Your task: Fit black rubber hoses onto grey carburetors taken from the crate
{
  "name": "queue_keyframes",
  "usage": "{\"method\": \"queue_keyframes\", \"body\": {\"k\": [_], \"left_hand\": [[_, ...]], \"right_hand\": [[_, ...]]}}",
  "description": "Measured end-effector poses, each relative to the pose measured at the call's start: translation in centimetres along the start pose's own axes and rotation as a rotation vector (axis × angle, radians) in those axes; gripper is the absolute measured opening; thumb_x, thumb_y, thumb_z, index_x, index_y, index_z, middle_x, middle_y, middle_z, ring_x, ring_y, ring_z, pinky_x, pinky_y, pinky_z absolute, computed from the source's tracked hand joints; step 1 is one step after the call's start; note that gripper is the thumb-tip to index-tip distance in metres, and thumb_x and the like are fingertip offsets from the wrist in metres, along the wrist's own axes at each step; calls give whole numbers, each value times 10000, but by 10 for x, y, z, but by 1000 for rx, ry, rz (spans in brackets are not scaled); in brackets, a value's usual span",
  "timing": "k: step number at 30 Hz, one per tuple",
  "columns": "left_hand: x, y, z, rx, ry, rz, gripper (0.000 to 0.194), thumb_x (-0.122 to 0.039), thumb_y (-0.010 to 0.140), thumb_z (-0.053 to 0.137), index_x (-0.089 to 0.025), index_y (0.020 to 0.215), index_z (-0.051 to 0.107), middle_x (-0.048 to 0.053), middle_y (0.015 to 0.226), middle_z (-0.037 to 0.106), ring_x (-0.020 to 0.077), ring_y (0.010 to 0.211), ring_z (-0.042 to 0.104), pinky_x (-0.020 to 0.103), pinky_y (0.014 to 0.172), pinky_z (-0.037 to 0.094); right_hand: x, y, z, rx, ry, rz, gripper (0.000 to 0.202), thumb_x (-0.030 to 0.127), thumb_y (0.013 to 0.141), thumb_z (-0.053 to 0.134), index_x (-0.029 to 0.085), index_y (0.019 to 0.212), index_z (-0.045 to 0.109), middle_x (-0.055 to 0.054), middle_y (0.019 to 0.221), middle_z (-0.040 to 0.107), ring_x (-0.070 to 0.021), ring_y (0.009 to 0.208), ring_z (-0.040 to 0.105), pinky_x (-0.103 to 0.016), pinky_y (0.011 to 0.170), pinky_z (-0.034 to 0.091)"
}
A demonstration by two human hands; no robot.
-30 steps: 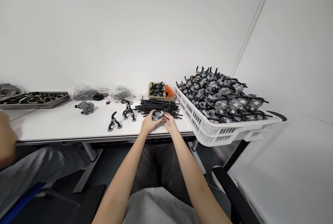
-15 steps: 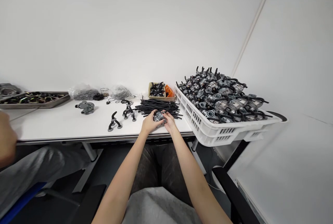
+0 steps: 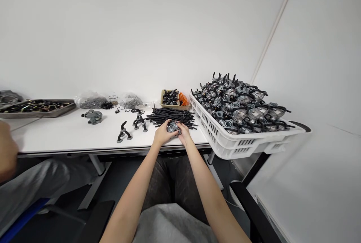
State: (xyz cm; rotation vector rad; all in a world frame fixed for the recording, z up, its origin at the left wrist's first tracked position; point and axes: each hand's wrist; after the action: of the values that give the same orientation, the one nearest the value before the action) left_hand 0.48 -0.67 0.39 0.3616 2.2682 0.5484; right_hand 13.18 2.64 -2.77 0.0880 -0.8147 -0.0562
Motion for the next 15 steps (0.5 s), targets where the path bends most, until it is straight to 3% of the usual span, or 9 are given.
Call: {"method": "queue_keyframes", "body": {"k": [4, 15], "left_hand": [[0, 1, -1, 4, 0, -34, 690, -513, 706, 717, -263, 1314, 509, 57, 1256, 655, 285, 1110, 635, 368, 926, 502], [4, 3, 0, 26, 1, -98, 652, -501, 779, 685, -195, 1324, 497, 114, 1193, 661, 256, 1053, 638, 448, 906, 503]], "right_hand": [[1, 0, -1, -1, -15, 33, 288, 317, 929, 592, 158, 1169, 588, -79, 1161, 625, -201, 966, 642, -397, 813, 559], [6, 3, -2, -25, -12, 99, 329, 334, 928, 589, 171, 1213, 571, -90, 1224, 600, -222, 1023, 627, -427, 852, 547]]}}
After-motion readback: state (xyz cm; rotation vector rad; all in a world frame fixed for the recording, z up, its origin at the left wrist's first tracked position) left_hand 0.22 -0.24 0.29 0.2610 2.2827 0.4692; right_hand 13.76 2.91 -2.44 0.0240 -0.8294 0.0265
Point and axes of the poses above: each hand's wrist, its own y-axis towards the middle knuckle, its own z-axis out of the palm, x = y × z
